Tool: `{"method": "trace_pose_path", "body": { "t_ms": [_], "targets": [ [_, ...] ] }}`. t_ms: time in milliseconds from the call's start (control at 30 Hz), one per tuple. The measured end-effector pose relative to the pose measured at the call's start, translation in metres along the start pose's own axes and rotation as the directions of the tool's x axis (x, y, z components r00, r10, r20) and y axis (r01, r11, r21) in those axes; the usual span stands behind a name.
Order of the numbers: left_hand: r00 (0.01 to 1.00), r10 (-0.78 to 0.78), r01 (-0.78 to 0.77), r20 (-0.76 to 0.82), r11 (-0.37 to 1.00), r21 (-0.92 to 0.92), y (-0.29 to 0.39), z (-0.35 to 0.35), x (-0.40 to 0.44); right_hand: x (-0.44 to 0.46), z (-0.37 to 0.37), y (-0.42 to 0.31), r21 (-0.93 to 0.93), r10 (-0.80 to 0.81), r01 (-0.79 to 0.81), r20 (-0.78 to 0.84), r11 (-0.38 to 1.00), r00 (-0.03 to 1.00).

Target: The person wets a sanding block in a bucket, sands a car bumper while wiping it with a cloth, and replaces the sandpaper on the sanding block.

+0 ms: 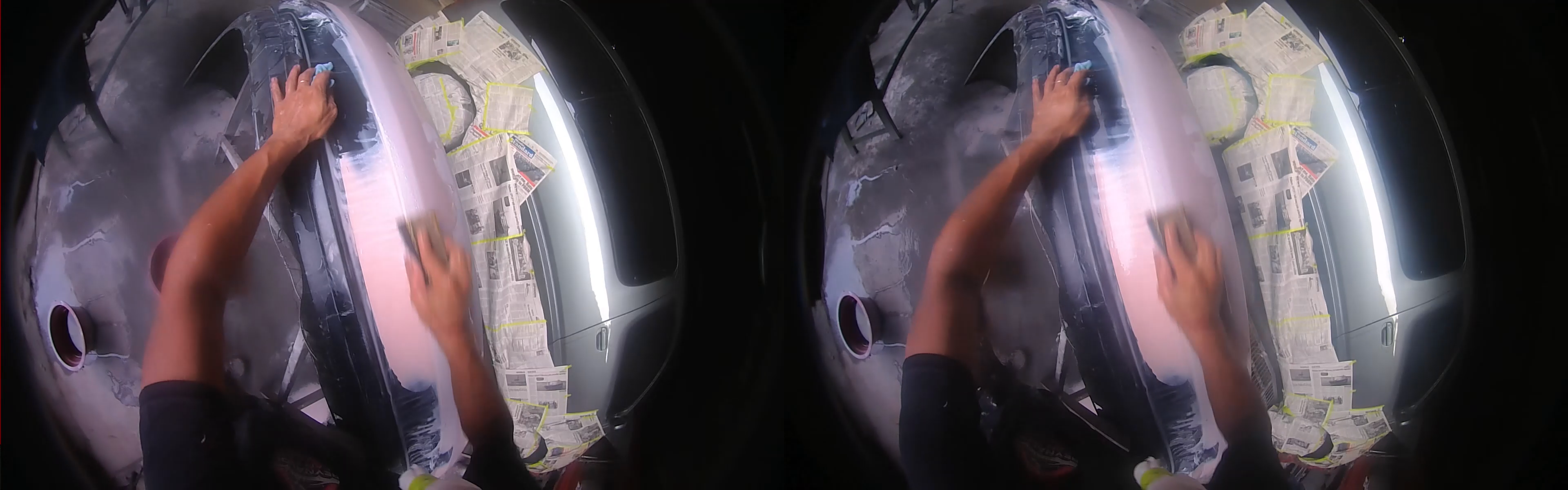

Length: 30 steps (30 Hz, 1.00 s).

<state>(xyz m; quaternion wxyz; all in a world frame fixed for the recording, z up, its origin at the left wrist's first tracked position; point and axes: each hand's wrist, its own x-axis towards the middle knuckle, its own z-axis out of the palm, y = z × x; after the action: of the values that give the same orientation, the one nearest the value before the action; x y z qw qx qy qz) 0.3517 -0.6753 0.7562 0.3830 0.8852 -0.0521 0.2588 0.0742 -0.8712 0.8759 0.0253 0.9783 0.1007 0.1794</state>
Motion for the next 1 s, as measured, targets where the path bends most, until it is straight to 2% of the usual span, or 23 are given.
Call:
{"method": "trace_pose_path", "body": {
  "t_ms": [133,233,300,333,400,500,600,667,700,733,800,867,967,1000],
  "targets": [
    [0.999,-0.028,0.026,0.042,0.999,0.041,0.004,0.003,0.001,-0.277,-0.088,-0.011,-0.15,0.29,-0.271,0.128,0.951,0.948],
    [0.998,-0.046,0.045,0.049,0.999,0.023,0.008,-0.003,0.002,-0.279,-0.085,-0.004,-0.13,0.212,-0.199,0.089,0.971,0.973],
    [0.997,-0.049,0.049,0.067,0.999,0.006,0.009,-0.005,0.0,-0.161,-0.062,-0.002,-0.147,0.119,-0.1,0.123,0.984,0.985],
    [0.996,-0.051,0.05,0.075,0.999,0.003,0.011,-0.007,0.0,-0.093,-0.034,0.004,-0.033,0.08,-0.079,0.054,0.996,0.995],
    [0.996,-0.049,0.049,0.073,0.999,0.0,0.01,-0.008,0.002,0.06,0.025,0.007,-0.038,-0.115,0.114,-0.042,0.993,0.992],
    [0.998,-0.054,0.054,0.037,0.998,-0.016,0.007,-0.002,0.002,0.245,0.103,0.0,-0.111,-0.122,0.115,-0.058,0.987,0.991],
    [0.996,-0.064,0.064,0.067,0.998,0.011,0.008,-0.007,0.002,0.215,0.079,-0.01,-0.007,-0.08,0.08,0.016,0.997,0.997],
    [0.998,-0.049,0.048,0.033,0.999,0.02,0.003,0.002,0.004,0.093,0.042,0.003,-0.023,-0.061,0.06,-0.045,0.998,0.997],
    [0.999,-0.029,0.028,0.046,0.999,0.02,0.002,0.002,0.002,0.019,0.008,-0.003,-0.002,0.003,-0.003,-0.023,1.0,1.0],
    [0.998,-0.016,0.014,0.053,0.999,0.028,0.001,0.0,0.003,-0.06,-0.021,-0.006,-0.074,0.05,-0.048,0.03,0.996,0.998],
    [0.995,-0.053,0.048,0.081,0.997,0.066,0.005,0.0,0.005,-0.209,-0.066,-0.013,-0.151,0.255,-0.242,0.072,0.959,0.964],
    [0.991,-0.084,0.072,0.103,0.991,0.11,0.008,0.0,0.007,-0.317,-0.088,-0.007,-0.167,0.298,-0.283,0.071,0.944,0.952],
    [0.987,-0.101,0.088,0.127,0.99,0.108,0.008,0.0,0.006,-0.252,-0.075,0.003,-0.125,0.214,-0.2,0.111,0.972,0.971],
    [0.986,-0.105,0.092,0.129,0.99,0.106,0.007,-0.001,0.006,-0.178,-0.065,-0.002,-0.171,0.151,-0.126,0.141,0.977,0.978]
  ]
}}
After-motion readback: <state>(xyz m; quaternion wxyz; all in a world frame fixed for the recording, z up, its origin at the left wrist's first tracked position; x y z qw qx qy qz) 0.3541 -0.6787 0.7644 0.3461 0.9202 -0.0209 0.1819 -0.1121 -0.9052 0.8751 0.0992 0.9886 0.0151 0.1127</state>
